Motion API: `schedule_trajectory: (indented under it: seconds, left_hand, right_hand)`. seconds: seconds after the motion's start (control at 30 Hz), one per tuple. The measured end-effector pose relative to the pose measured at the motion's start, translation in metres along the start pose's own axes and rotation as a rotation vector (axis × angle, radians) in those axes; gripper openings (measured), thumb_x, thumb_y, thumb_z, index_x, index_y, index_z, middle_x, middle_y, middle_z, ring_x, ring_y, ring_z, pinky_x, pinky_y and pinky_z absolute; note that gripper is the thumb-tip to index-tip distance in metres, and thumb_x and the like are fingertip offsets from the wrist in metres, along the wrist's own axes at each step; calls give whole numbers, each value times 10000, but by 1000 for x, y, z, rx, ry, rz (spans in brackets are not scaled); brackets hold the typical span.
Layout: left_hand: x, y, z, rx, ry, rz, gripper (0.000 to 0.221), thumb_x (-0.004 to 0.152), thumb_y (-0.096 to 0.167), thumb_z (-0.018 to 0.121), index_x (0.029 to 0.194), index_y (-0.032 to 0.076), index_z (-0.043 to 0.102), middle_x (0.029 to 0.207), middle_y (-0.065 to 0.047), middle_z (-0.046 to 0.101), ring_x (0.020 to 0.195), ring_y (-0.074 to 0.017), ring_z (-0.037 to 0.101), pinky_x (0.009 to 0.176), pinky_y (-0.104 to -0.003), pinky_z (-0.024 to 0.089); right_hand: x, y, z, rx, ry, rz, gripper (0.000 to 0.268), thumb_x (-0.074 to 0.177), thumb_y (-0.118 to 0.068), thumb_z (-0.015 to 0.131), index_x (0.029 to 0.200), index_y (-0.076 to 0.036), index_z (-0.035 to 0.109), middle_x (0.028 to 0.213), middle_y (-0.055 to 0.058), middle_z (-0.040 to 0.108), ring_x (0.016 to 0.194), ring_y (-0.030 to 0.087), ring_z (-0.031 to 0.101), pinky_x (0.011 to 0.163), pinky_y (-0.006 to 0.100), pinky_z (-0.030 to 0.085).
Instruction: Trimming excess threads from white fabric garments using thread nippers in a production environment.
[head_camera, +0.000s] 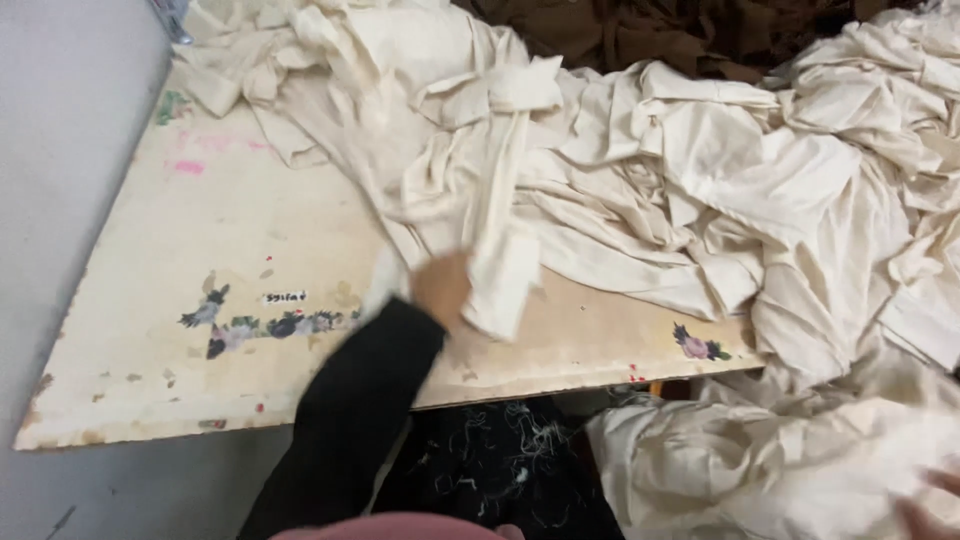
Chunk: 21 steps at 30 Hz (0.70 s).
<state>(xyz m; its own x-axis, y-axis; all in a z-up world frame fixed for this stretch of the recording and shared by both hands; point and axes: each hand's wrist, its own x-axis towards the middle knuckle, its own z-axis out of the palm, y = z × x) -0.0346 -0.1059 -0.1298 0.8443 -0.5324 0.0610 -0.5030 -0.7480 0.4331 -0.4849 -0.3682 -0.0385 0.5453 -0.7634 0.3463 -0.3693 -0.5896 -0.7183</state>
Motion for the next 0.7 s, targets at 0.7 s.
schedule_trajectory:
  seconds: [0.7]
  left_hand:
    - [-74, -13, -117, 40, 461, -54, 805, 685, 422, 584, 1326, 82, 237, 1408, -251, 50, 1262, -439, 119, 849, -603, 244]
  right_hand:
    - [166, -215, 386, -141, -588, -469, 306, 748, -234, 593, 1012, -80, 589, 858, 156, 637, 853, 410, 582, 755, 508, 445]
